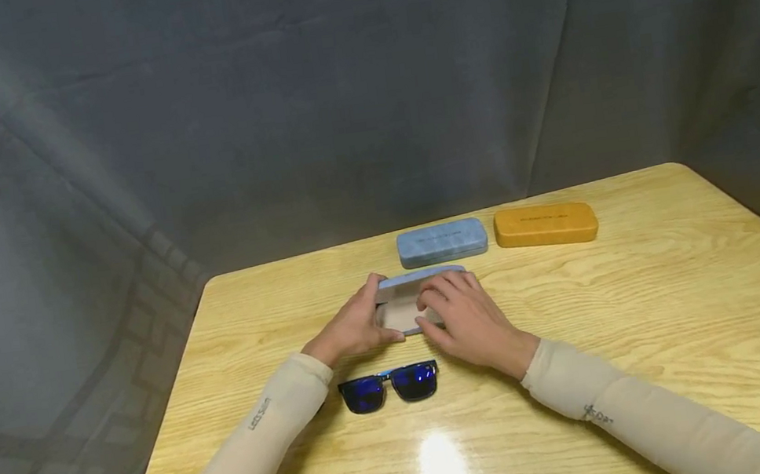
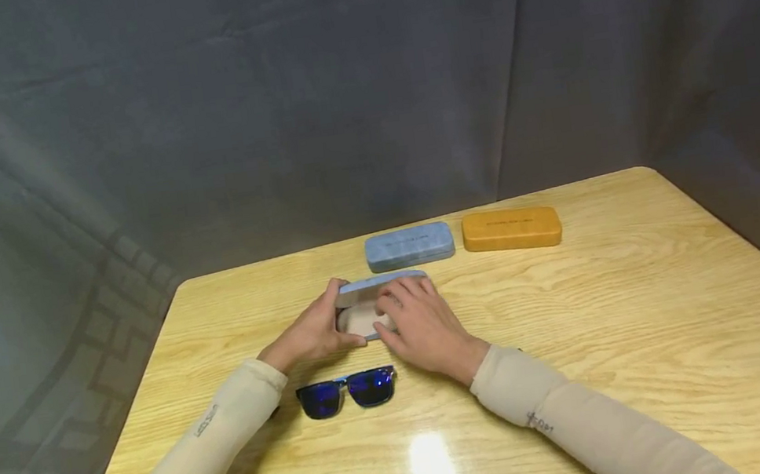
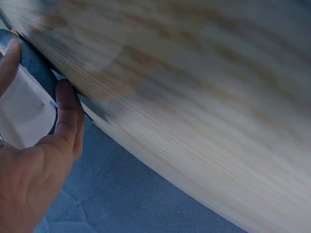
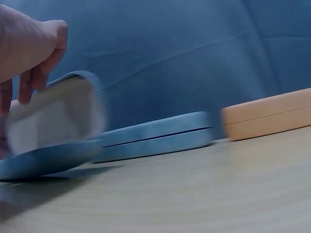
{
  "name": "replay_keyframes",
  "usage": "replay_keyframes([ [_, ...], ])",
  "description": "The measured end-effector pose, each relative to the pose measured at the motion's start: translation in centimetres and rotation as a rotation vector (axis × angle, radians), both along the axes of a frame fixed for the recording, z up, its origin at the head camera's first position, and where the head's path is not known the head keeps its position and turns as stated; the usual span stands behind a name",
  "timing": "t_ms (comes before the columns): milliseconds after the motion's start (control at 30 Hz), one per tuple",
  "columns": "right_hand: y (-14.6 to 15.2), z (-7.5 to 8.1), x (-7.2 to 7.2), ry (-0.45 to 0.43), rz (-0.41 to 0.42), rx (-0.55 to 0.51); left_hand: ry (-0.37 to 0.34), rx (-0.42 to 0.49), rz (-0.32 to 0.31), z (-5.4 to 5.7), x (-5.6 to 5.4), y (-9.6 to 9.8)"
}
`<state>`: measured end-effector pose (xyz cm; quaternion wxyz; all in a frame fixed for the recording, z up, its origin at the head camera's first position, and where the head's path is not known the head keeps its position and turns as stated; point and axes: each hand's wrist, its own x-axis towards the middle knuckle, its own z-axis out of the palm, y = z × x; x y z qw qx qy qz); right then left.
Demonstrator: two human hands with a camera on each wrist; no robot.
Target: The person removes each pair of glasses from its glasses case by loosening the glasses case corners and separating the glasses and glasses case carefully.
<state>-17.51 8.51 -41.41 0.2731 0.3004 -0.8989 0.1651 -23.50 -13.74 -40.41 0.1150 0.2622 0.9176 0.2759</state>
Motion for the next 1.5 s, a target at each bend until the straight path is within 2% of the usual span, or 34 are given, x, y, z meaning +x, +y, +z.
replay_keyframes([
  [200, 3.0, 0.1, -1.7, 0.038, -0.059, -0.059, -0.008, -0.022, 0.032, 0.2, 0.2, 0.2],
  [267, 3.5, 0.2, -2.1, 0.026, -0.065, -0.065, -0.005, -0.017, 0.036, 0.2, 0.3, 0.3],
  [367, 4.0, 0.2, -2.4, -0.054, -0.078, -0.058, -0.003, 0.007, 0.035, 0.2, 0.4, 0.3],
  [533, 4.3, 0.0, -2.9, -0.251, -0.103, -0.037, 0.013, 0.027, 0.024, 0.2, 0.5, 0.2],
  [633, 4.4, -0.1, -3.2, -0.32, -0.096, -0.054, 0.019, 0.023, 0.025, 0.1, 0.5, 0.1],
  [833, 4.7, -0.3, -4.0, -0.337, -0.082, -0.072, 0.013, 0.022, 0.02, -0.1, 0.5, 0.2],
  [1133, 4.7, -0.1, -4.3, -0.347, -0.101, -0.064, 0.028, 0.006, 0.015, -0.2, 0.5, 0.2],
  [1333, 4.7, 0.6, -4.7, -0.452, -0.097, -0.091, 0.035, 0.02, -0.009, -0.1, 0.5, 0.3],
  [1500, 4.8, 1.2, -5.4, -0.512, -0.07, -0.058, 0.038, 0.022, -0.001, -0.1, 0.5, 0.2],
])
